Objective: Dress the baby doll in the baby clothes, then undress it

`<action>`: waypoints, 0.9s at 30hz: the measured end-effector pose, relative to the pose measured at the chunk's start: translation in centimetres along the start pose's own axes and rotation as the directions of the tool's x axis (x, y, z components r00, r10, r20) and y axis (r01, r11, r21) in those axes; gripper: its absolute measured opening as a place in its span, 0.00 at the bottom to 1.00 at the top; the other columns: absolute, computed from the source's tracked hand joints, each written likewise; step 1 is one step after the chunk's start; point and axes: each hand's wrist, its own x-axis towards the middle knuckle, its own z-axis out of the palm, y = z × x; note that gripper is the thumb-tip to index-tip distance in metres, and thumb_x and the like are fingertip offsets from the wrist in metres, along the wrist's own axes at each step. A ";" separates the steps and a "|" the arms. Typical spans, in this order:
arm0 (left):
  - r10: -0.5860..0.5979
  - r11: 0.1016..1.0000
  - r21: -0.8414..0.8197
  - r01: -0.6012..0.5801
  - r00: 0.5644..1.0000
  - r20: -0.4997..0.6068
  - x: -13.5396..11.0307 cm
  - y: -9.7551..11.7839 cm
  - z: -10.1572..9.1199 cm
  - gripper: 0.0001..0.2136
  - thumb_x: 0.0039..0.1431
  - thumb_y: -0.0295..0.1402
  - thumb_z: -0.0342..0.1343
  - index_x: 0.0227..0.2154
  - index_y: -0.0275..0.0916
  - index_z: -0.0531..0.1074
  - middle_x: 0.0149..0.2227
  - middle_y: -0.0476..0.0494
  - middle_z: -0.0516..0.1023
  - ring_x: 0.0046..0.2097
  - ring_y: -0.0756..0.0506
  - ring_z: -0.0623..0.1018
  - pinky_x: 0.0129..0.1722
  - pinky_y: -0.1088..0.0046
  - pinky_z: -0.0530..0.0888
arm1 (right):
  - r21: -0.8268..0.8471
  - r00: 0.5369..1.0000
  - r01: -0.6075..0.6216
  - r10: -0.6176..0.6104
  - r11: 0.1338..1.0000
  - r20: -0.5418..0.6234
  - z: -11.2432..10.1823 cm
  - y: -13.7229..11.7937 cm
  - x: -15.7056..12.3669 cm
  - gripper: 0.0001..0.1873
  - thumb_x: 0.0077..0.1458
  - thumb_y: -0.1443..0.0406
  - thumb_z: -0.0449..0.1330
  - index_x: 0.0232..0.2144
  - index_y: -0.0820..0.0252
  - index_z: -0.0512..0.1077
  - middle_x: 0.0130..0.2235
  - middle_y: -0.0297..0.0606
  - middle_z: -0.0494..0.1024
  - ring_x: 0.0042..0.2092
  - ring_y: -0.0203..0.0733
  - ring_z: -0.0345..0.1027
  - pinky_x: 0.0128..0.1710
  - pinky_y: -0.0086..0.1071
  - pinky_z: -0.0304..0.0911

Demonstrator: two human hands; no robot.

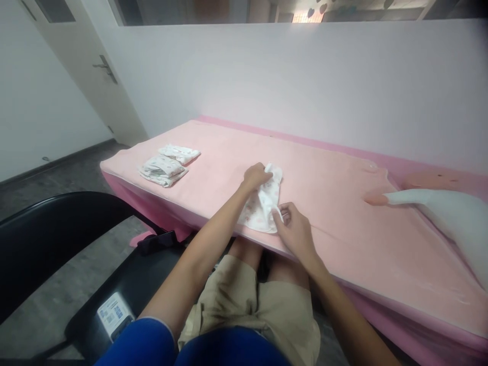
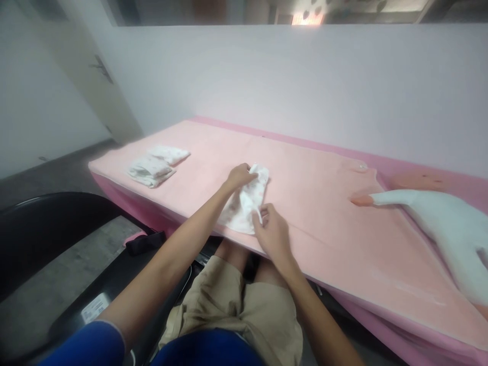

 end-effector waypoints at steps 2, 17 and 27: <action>-0.004 1.000 0.004 0.004 0.999 0.032 0.3 2.2 0.4 0.19 0.62 0.43 0.59 0.51 0.35 0.74 0.51 0.31 0.83 0.52 0.35 0.82 0.49 0.63 0.75 | 0.020 0.997 -0.078 0.078 0.997 -0.020 -1.8 0.9 -0.3 0.16 0.64 0.48 0.59 0.38 0.54 0.72 0.35 0.36 0.81 0.36 0.45 0.75 0.39 0.35 0.64; 0.483 0.841 0.274 -0.466 0.875 0.005 -2.1 4.3 7.2 0.19 0.74 0.44 0.47 0.56 0.39 0.73 0.63 0.37 0.74 0.65 0.38 0.70 0.66 0.56 0.64 | -0.132 0.991 -0.101 0.088 0.986 -0.102 -6.4 7.4 -5.4 0.33 0.54 0.41 0.66 0.52 0.55 0.70 0.45 0.43 0.79 0.42 0.50 0.71 0.43 0.42 0.67; 0.534 0.793 0.338 -0.506 0.845 0.013 -3.1 0.7 9.0 0.24 0.76 0.45 0.42 0.65 0.38 0.67 0.71 0.35 0.64 0.71 0.38 0.63 0.72 0.55 0.53 | -0.004 0.999 0.015 -0.015 1.000 0.038 -5.7 7.1 -4.7 0.20 0.60 0.52 0.63 0.51 0.54 0.72 0.36 0.36 0.76 0.39 0.48 0.71 0.43 0.41 0.67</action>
